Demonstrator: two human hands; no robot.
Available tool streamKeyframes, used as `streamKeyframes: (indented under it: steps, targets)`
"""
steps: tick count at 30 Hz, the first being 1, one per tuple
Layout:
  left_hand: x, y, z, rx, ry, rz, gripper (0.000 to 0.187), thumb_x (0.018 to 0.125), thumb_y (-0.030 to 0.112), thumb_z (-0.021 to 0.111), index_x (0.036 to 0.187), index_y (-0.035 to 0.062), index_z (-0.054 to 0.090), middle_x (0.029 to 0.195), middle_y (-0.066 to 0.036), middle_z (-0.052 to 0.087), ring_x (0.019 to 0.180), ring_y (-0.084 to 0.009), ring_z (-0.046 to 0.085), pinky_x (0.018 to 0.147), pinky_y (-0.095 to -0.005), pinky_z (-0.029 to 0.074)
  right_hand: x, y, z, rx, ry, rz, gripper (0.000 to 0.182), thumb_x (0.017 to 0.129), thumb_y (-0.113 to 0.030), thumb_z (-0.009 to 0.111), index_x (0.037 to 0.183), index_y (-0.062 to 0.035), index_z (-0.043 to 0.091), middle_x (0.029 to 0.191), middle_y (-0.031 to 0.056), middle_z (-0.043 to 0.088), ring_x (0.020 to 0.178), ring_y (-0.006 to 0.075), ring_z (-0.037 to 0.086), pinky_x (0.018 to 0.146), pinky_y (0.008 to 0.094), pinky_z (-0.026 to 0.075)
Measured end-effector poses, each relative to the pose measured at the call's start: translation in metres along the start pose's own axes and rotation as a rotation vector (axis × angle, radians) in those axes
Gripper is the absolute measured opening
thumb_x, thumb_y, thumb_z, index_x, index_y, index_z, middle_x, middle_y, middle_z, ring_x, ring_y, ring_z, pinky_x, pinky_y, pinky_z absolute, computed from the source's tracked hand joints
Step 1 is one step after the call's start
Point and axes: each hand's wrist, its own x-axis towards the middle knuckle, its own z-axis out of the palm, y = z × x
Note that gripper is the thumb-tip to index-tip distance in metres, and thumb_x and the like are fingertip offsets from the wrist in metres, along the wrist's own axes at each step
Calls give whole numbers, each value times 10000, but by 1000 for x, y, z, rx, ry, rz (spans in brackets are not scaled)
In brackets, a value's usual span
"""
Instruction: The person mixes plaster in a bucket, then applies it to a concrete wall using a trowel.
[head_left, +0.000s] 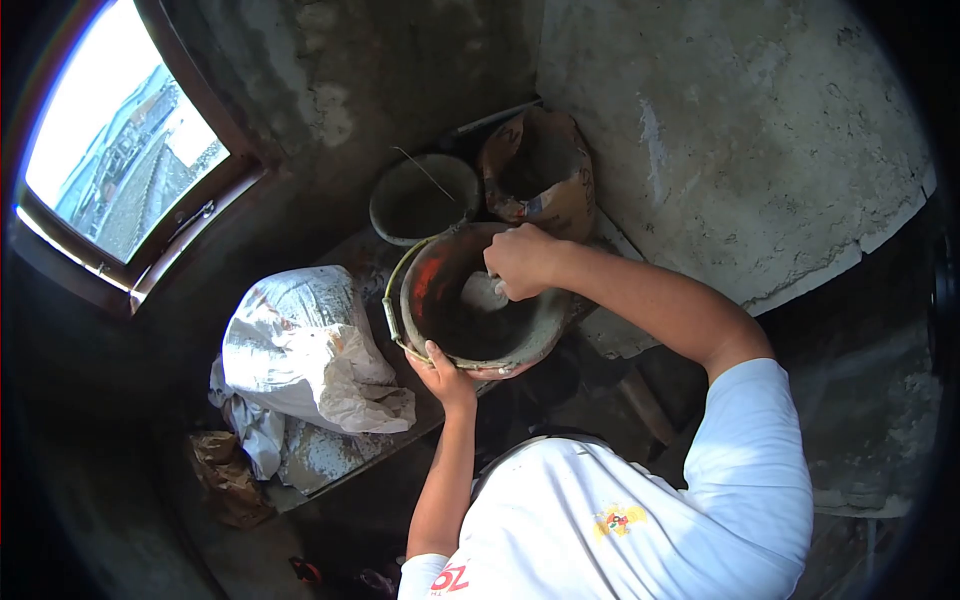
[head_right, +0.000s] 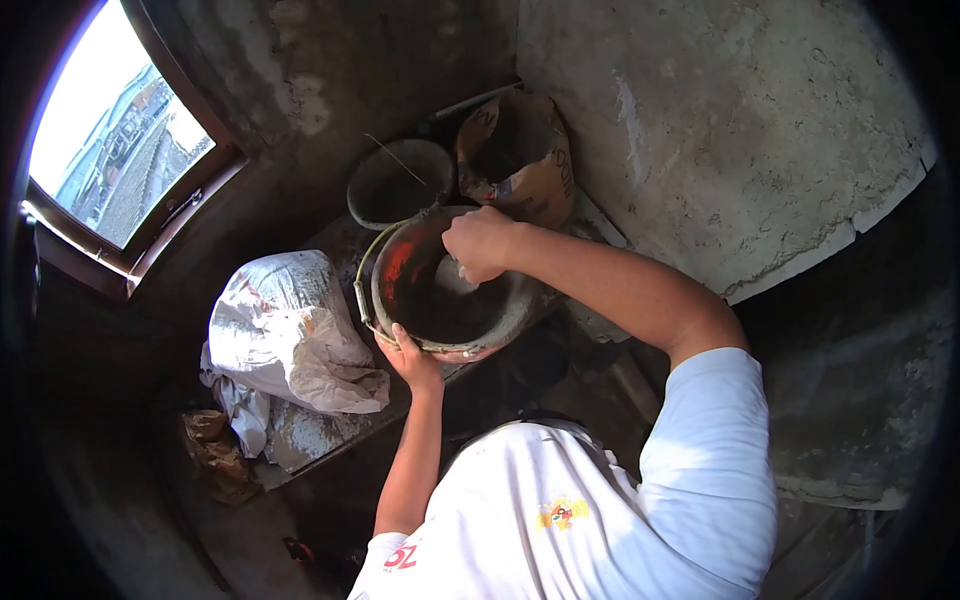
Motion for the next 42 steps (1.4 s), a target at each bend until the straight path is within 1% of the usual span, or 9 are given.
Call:
streamKeyframes:
  steps: [2, 8, 13, 20, 27, 30, 32, 36, 42]
  targets:
    - [-1, 1, 1, -71, -5, -31, 425, 1112, 175, 466, 1471, -32, 373, 1435, -176, 496, 1287, -234, 504, 1119, -398, 397, 1, 13, 26, 259, -3, 6, 299, 795, -262, 750, 1005, -53, 791, 1061, 149, 775, 1055, 319, 737, 868, 460, 597]
    - [-2, 2, 1, -37, 0, -6, 417, 1120, 192, 458, 1464, -29, 376, 1415, -167, 508, 1272, -230, 512, 1111, -388, 403, 1, 22, -7, 17, -208, 51, 341, 787, -241, 740, 1070, -56, 779, 1131, 152, 760, 1086, 306, 729, 897, 451, 590]
    - [-3, 2, -2, 33, 28, -70, 395, 1122, 250, 489, 1403, -20, 428, 1330, -139, 560, 1177, -198, 552, 1030, -354, 444, 12, 2, -39, -197, -83, 2, 311, 739, -221, 794, 1020, -88, 794, 1071, 115, 777, 1029, 263, 749, 846, 419, 591]
    - [1, 6, 0, 25, 59, -89, 303, 1109, 293, 557, 1206, 10, 608, 1113, -39, 676, 997, -112, 626, 889, -294, 502, -25, -10, 33, -202, -27, -171, 204, 729, -192, 799, 908, -93, 796, 934, 117, 776, 924, 278, 762, 790, 417, 591]
    - [9, 11, 2, -84, -46, -45, 269, 1094, 218, 591, 1254, 2, 614, 1126, -29, 693, 976, -91, 631, 868, -272, 502, -63, 4, 13, -237, -115, -218, 165, 737, -161, 783, 884, -87, 789, 916, 114, 773, 910, 273, 764, 760, 409, 592]
    - [14, 22, 4, -76, -53, 0, 251, 1090, 164, 591, 1271, -7, 614, 1120, -24, 695, 961, -80, 627, 851, -254, 499, -51, 10, 30, -245, 50, -217, 182, 770, -181, 746, 854, -20, 746, 862, 127, 753, 861, 277, 756, 692, 403, 586]
    - [13, 32, 5, -100, -75, -23, 239, 1066, 118, 627, 1263, -10, 585, 1061, -2, 652, 896, -50, 574, 804, -225, 473, -36, 6, 49, -327, 262, -182, 128, 816, -182, 714, 872, -93, 786, 899, 113, 768, 913, 268, 759, 684, 400, 584]
    - [13, 39, 5, -46, -127, 2, 232, 1060, 90, 628, 1262, -13, 579, 1058, 0, 646, 884, -44, 569, 779, -208, 466, -25, -7, 62, -305, 255, -187, 147, 843, -187, 673, 848, -92, 785, 885, 112, 768, 869, 272, 761, 664, 408, 582]
    - [14, 41, 4, -59, -82, 2, 282, 1062, 80, 616, 1317, -25, 555, 1064, -5, 649, 883, -41, 569, 772, -204, 459, -66, -27, 82, -186, 156, -455, 183, 837, -141, 652, 901, 9, 734, 808, 136, 729, 794, 293, 753, 660, 400, 592]
